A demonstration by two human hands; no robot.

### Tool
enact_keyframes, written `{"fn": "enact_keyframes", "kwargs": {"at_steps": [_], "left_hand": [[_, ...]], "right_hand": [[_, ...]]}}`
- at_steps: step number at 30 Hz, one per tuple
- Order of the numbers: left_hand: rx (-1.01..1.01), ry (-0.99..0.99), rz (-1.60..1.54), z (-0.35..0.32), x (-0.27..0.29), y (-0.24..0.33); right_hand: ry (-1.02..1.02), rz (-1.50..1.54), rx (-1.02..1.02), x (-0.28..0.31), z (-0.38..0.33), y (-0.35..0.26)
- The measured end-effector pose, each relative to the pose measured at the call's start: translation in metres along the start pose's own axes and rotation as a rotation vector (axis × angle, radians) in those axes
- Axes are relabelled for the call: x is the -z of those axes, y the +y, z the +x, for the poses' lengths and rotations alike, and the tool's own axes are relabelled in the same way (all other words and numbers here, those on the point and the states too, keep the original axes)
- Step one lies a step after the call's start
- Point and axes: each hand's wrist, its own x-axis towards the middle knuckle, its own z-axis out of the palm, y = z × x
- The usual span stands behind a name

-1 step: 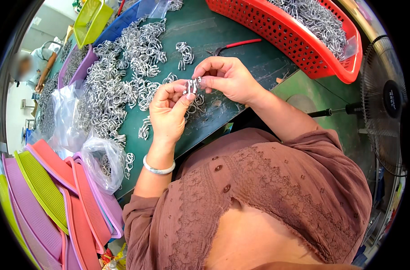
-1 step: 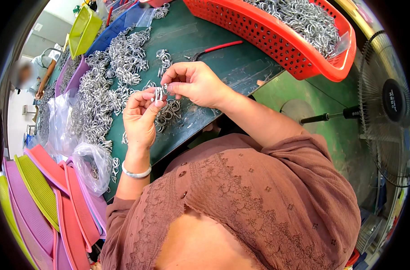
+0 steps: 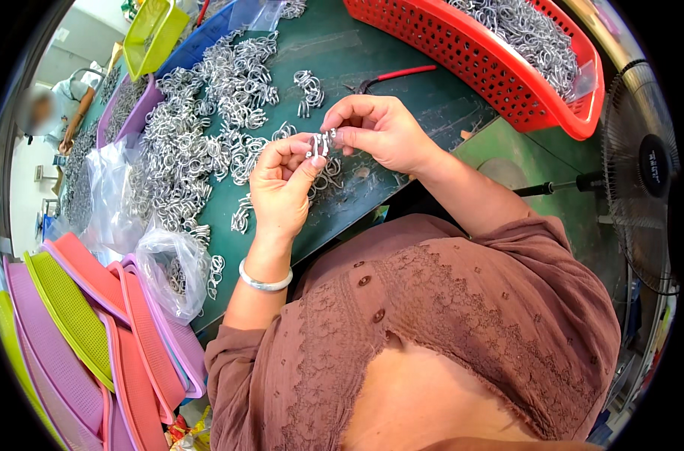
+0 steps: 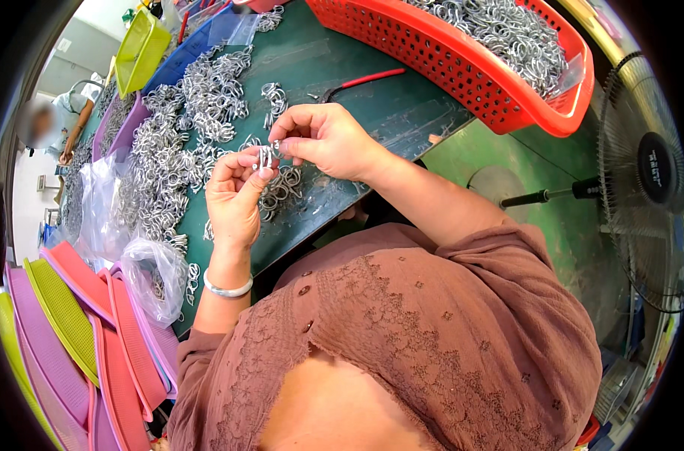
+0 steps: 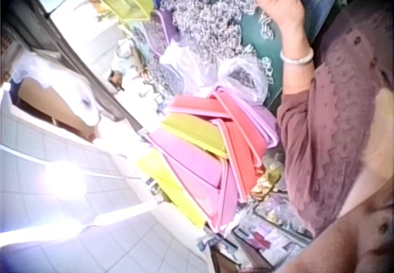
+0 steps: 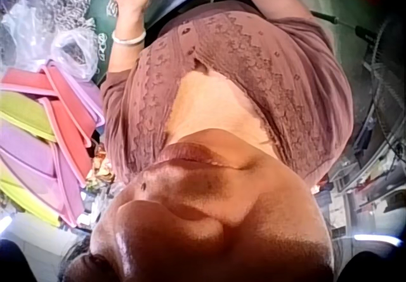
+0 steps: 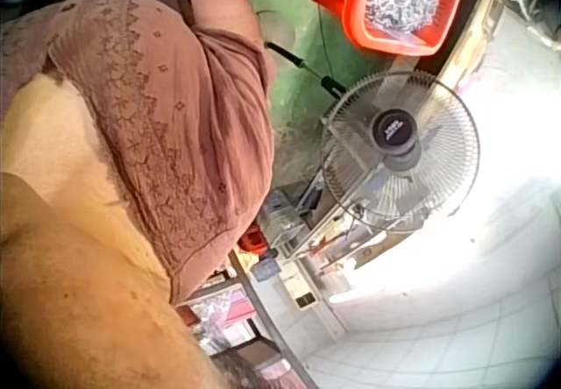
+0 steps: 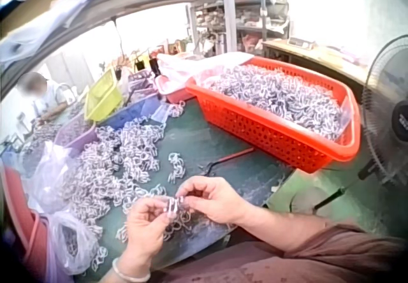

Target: The person joins small metal links together by hand and places the finished chain segments into a red basket.

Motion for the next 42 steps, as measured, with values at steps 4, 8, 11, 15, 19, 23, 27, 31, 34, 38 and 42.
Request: {"fn": "enact_keyframes", "kwargs": {"at_steps": [4,8,11,15,19,23,27,31,34,38,42], "left_hand": [[0.018,0.004,-0.003,0.000,0.004,-0.003],[0.008,0.007,-0.002,-0.001,0.005,-0.002],[0.025,0.006,-0.012,-0.001,0.005,0.001],[0.078,0.026,-0.056,0.000,0.004,0.003],[0.087,0.032,-0.082,0.000,0.004,0.003],[0.008,0.037,0.044,0.000,0.002,0.003],[-0.135,-0.002,0.151,-0.001,0.002,0.001],[-0.184,-0.023,0.197,0.000,0.002,-0.001],[-0.194,-0.031,0.227,0.000,0.004,-0.003],[-0.204,-0.029,0.235,0.000,0.005,-0.003],[-0.220,-0.031,0.272,0.001,0.006,-0.003]], "right_hand": [[0.007,-0.085,0.062,-0.001,0.001,0.002],[0.001,-0.119,0.087,-0.003,0.003,0.004],[0.006,-0.137,0.087,-0.003,0.003,0.003],[0.011,-0.111,0.050,-0.005,0.004,0.001],[0.010,-0.120,0.035,-0.006,0.004,0.001],[0.001,-0.110,0.025,-0.004,0.006,0.004],[0.000,-0.070,0.052,-0.004,0.008,0.008],[0.004,-0.066,0.059,-0.003,0.009,0.010],[0.009,-0.067,0.063,-0.002,0.009,0.010],[0.011,-0.065,0.056,-0.002,0.009,0.010],[0.011,-0.068,0.080,-0.002,0.010,0.011]]}}
